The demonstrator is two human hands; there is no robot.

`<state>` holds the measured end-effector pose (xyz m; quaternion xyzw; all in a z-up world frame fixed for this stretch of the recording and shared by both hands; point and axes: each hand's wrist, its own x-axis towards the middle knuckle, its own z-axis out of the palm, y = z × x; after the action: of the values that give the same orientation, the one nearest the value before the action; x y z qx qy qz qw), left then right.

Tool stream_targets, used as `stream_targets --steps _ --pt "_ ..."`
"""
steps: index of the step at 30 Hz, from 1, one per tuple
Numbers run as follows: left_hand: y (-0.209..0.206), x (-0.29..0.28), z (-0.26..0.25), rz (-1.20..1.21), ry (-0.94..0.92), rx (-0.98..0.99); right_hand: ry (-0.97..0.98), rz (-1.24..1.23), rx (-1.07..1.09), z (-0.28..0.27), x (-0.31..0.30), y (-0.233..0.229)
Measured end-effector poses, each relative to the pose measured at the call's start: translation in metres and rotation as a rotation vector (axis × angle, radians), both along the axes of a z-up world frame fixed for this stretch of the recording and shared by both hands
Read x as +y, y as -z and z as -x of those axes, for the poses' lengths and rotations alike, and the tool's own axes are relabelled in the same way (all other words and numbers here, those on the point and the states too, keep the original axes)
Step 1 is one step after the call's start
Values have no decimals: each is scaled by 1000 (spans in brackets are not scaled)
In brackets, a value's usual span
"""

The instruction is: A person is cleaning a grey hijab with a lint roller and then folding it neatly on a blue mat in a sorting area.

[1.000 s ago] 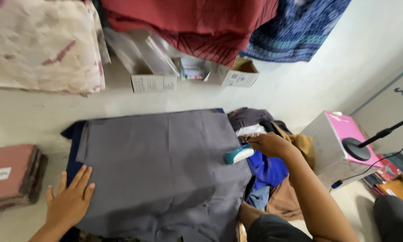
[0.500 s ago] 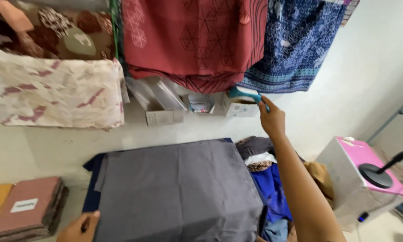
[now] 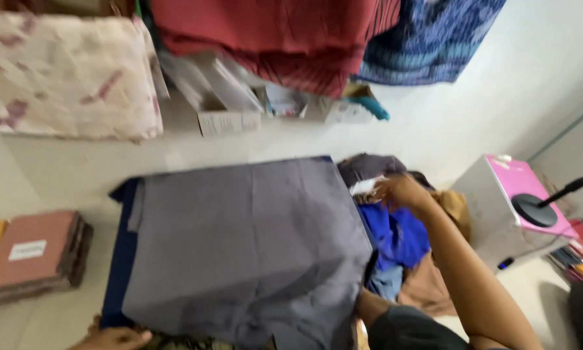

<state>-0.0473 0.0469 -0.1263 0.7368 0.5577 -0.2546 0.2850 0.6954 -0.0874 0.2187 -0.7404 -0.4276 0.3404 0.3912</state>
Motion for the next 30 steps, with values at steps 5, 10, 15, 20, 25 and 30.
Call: stream_targets --steps 5,10,15,20,25,30 --pt "-51 -22 -1 6 -290 -282 -414 757 -272 25 -56 72" --pt "-152 -57 -43 362 -750 -474 -283 716 -187 30 -80 119" --pt "-183 -70 -57 274 -856 -586 -139 453 107 36 -97 131" --pt "-178 -70 -56 313 -888 -662 -64 344 104 28 -99 163" --pt "-190 -71 -49 225 -755 -545 -99 292 67 15 -102 176" --pt "-240 -69 -44 196 -620 -523 -394 347 5 -14 -97 142"
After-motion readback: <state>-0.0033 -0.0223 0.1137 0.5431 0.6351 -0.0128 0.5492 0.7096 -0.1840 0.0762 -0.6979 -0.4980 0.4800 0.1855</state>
